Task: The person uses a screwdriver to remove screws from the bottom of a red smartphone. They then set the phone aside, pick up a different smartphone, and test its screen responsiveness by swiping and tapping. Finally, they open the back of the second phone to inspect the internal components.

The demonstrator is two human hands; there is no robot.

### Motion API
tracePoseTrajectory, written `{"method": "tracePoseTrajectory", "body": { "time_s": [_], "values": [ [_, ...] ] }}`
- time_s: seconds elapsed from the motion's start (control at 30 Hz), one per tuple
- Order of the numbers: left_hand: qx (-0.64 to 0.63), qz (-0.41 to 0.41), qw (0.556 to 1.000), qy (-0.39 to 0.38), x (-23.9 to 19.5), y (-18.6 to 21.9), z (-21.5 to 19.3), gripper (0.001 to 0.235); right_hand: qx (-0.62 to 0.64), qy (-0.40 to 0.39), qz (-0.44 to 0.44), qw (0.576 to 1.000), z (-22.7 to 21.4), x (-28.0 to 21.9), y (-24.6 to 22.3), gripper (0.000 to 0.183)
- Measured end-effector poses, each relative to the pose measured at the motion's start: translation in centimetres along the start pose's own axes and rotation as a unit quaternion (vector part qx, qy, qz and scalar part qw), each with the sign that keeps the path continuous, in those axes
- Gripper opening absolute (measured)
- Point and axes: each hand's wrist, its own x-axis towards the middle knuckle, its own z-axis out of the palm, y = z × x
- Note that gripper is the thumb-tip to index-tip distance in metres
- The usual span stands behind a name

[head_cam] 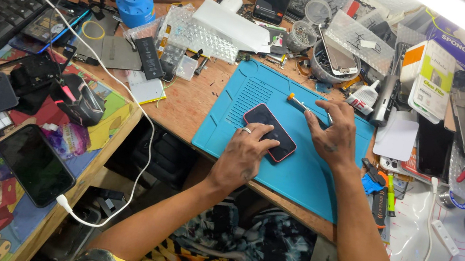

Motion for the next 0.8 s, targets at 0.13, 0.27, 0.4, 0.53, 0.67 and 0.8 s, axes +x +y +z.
{"method": "tracePoseTrajectory", "body": {
  "time_s": [0.13, 0.27, 0.4, 0.53, 0.67, 0.8],
  "values": [
    [-0.016, 0.010, 0.999, 0.030, 0.7, 1.7, -2.0, 0.029, -0.001, 0.008, -0.003, 1.000, 0.0, 0.1, 0.2, 0.031],
    [-0.127, 0.033, 0.977, 0.170, 0.6, 5.3, -6.6, 0.027, -0.001, 0.011, 0.013, 1.000, -0.1, 0.3, 0.2, 0.031],
    [-0.138, -0.049, 0.961, 0.233, -3.9, 5.9, -11.8, 0.015, 0.002, 0.014, 0.013, 1.000, 0.1, 0.2, 0.5, 0.031],
    [0.271, -0.508, 0.777, -0.255, -7.3, 5.9, -11.9, 0.021, 0.007, 0.011, 0.017, 1.000, 0.2, 0.1, 0.2, 0.031],
    [0.266, -0.566, 0.744, -0.234, -10.5, 6.0, -11.3, 0.027, 0.006, 0.013, 0.016, 1.000, 0.0, 0.1, -0.2, 0.031],
    [0.278, -0.508, 0.765, -0.279, -11.0, 5.5, -9.8, 0.026, 0.011, 0.012, 0.028, 0.999, -0.1, 0.2, -0.3, 0.031]
  ]
}}
